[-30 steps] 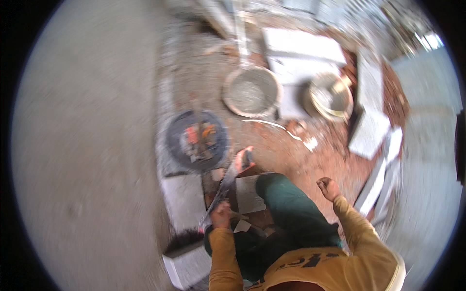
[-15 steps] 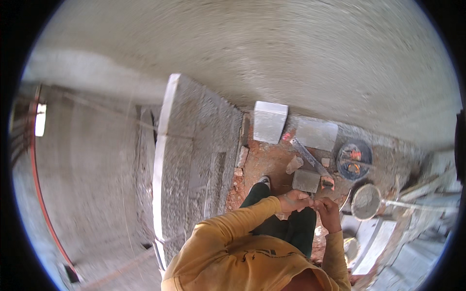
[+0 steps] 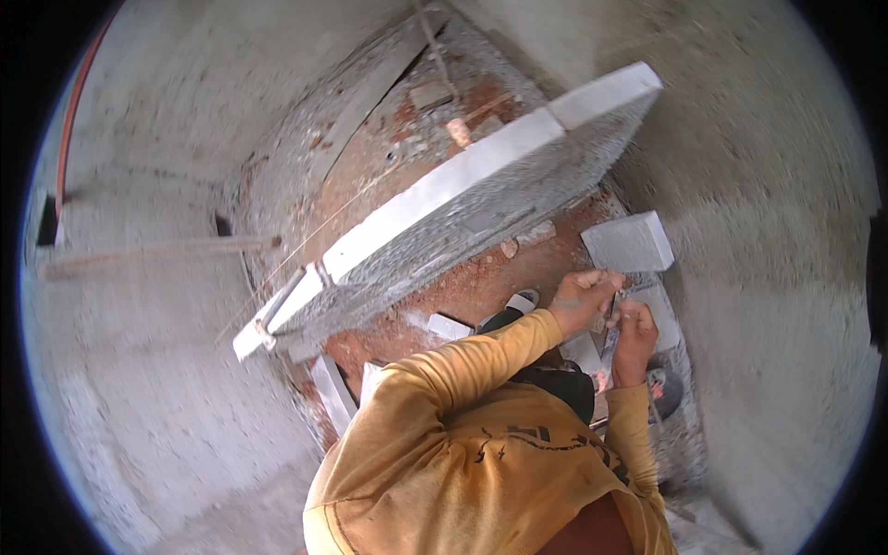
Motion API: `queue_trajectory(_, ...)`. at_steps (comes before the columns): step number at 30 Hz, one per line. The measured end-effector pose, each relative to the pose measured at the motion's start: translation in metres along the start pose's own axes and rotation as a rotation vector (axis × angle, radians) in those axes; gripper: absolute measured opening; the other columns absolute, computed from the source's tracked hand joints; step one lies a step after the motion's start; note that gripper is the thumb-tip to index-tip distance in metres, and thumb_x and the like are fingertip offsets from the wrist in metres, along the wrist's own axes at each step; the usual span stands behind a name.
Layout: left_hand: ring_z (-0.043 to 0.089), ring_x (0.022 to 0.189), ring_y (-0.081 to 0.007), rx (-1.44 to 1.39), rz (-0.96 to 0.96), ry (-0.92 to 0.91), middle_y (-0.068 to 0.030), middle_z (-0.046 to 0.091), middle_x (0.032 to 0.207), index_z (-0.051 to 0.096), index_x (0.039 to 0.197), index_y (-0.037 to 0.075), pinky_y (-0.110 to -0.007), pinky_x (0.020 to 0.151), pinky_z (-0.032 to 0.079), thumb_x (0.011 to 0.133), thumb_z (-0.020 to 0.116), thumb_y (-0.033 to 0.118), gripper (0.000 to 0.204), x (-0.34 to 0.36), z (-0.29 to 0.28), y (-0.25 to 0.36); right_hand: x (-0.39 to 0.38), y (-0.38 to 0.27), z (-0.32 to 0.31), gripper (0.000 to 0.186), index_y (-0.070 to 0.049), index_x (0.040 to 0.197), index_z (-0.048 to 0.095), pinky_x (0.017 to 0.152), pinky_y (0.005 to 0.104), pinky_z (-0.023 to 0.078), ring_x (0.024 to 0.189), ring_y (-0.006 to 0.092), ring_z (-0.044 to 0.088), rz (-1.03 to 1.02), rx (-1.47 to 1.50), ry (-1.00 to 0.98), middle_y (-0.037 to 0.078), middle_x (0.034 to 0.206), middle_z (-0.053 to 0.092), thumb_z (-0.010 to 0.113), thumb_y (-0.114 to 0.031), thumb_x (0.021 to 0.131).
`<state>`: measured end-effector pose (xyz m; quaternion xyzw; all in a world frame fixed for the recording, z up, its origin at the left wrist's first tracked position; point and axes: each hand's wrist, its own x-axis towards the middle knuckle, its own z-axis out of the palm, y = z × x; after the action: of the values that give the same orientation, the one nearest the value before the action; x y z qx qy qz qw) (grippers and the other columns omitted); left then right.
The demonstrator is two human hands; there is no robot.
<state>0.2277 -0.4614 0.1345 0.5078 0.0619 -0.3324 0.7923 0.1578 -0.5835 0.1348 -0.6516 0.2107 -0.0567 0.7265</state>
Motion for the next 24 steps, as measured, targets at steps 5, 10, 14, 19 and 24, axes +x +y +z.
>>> queue_trajectory(5,0.046,0.064,-0.0045,0.123,0.278,0.361,0.0039,0.057,0.074,0.066,0.098,0.004,-0.020,0.059,0.038,0.094,0.055,0.031,0.030,-0.044,-0.082,0.027,0.014,-0.011,0.072,0.018,0.001,0.094,0.061,0.069,0.0245,0.048,0.073,0.0097,0.058,0.019,-0.171,-0.382,0.004,0.083,0.062,0.052,-0.016,0.096)
queue_trajectory(10,0.052,0.067,-0.0081,0.126,0.269,0.825,0.0006,0.060,0.076,0.065,0.093,0.002,-0.024,0.064,0.043,0.094,0.055,0.035,0.034,-0.145,-0.184,-0.045,0.019,-0.008,0.145,0.014,0.000,0.096,0.064,0.073,0.0293,0.049,0.082,0.0191,0.063,-0.334,-0.544,-0.780,0.009,0.088,0.065,0.058,-0.011,0.090)
queue_trajectory(14,0.056,0.071,-0.0092,-0.096,0.024,1.019,-0.0025,0.064,0.077,0.065,0.089,0.002,-0.024,0.068,0.044,0.092,0.058,0.036,0.034,-0.232,-0.229,-0.130,0.001,-0.012,0.240,0.020,-0.004,0.098,0.066,0.079,0.0370,0.047,0.090,0.0297,0.061,-0.720,-0.584,-1.118,0.012,0.095,0.065,0.062,-0.020,0.086)
queue_trajectory(19,0.054,0.063,-0.0103,-0.219,-0.019,1.349,-0.0017,0.062,0.071,0.065,0.080,0.004,-0.026,0.059,0.043,0.091,0.059,0.034,0.033,-0.305,-0.203,-0.205,-0.042,0.004,0.391,0.030,-0.007,0.105,0.065,0.090,0.0408,0.040,0.104,0.0292,0.055,-1.041,-0.703,-1.342,0.012,0.105,0.061,0.062,-0.028,0.085)
queue_trajectory(24,0.060,0.067,-0.0149,-0.312,-0.316,1.408,-0.0068,0.065,0.072,0.065,0.083,0.000,-0.032,0.061,0.047,0.092,0.056,0.031,0.033,-0.336,-0.184,-0.235,-0.085,0.049,0.516,0.037,-0.007,0.113,0.063,0.096,0.0417,0.035,0.111,0.0310,0.050,-1.268,-0.733,-1.331,0.015,0.113,0.058,0.062,-0.031,0.084)
